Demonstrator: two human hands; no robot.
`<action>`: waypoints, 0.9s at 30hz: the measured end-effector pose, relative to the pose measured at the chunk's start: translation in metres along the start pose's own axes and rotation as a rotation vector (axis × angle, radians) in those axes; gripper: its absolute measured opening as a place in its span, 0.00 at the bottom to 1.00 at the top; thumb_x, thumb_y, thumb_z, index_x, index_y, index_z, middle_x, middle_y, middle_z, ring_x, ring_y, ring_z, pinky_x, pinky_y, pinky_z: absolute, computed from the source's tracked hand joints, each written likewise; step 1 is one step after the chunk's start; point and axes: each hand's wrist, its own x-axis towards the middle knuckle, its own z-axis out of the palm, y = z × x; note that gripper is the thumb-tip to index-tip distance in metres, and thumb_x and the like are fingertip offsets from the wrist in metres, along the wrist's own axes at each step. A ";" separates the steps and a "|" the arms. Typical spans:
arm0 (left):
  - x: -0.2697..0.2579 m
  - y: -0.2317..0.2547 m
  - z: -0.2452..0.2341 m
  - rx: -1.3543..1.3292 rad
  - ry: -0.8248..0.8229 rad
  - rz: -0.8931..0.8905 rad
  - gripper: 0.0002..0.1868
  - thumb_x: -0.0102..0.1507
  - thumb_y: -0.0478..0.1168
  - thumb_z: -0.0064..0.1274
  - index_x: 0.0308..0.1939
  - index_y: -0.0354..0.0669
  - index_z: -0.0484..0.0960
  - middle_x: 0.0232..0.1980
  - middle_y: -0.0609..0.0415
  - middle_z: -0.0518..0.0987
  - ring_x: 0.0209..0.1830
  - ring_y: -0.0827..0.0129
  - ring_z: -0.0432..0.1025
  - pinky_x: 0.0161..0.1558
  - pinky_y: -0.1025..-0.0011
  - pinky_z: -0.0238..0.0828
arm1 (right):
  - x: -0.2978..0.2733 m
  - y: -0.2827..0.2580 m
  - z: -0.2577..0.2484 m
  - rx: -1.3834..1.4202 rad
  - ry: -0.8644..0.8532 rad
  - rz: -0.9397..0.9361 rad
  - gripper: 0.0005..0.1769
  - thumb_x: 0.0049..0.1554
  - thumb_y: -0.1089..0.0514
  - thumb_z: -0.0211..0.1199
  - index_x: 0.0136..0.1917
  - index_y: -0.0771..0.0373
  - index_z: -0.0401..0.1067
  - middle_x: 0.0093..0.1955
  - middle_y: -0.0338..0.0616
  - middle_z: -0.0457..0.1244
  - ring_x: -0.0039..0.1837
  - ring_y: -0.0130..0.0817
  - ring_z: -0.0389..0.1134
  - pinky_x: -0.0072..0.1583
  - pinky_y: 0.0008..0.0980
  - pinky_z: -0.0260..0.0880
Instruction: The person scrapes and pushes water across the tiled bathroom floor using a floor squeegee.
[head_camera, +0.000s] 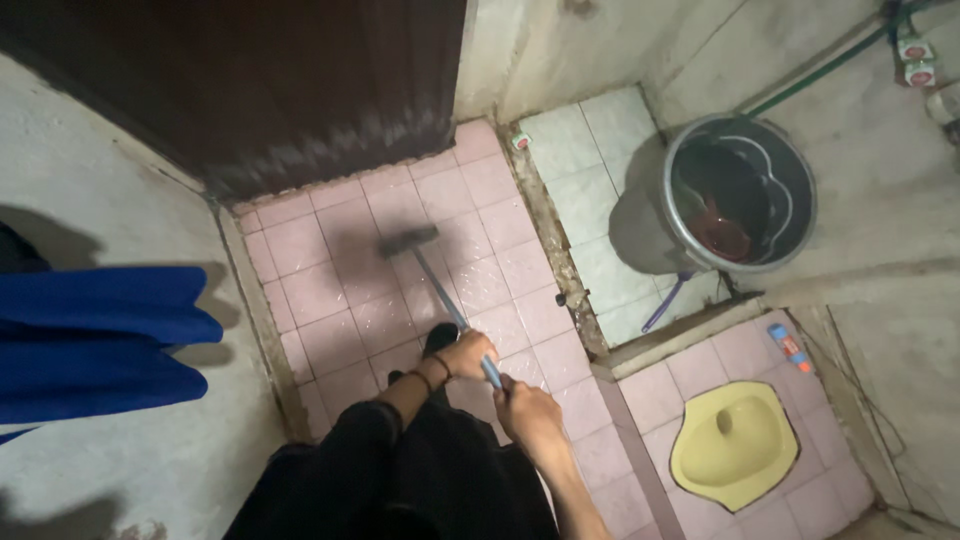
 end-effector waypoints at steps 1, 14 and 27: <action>-0.001 0.006 0.006 0.006 0.024 0.004 0.15 0.49 0.50 0.61 0.16 0.46 0.76 0.21 0.46 0.75 0.24 0.50 0.74 0.32 0.56 0.70 | -0.005 -0.001 -0.011 0.000 0.002 -0.005 0.22 0.61 0.41 0.53 0.62 0.48 0.76 0.45 0.53 0.71 0.51 0.53 0.73 0.57 0.49 0.72; 0.004 -0.006 0.016 -0.032 -0.007 0.004 0.19 0.51 0.53 0.60 0.15 0.46 0.74 0.19 0.48 0.75 0.20 0.54 0.74 0.31 0.58 0.69 | 0.003 0.009 0.001 0.713 -0.225 0.109 0.28 0.55 0.36 0.61 0.64 0.49 0.77 0.30 0.37 0.63 0.30 0.26 0.66 0.33 0.31 0.70; -0.020 0.022 0.032 -0.182 0.090 0.276 0.16 0.53 0.50 0.62 0.20 0.46 0.76 0.23 0.51 0.76 0.23 0.60 0.74 0.30 0.62 0.70 | -0.024 0.039 -0.001 0.392 -0.311 -0.083 0.31 0.61 0.30 0.50 0.34 0.54 0.75 0.26 0.29 0.56 0.33 0.26 0.59 0.43 0.36 0.62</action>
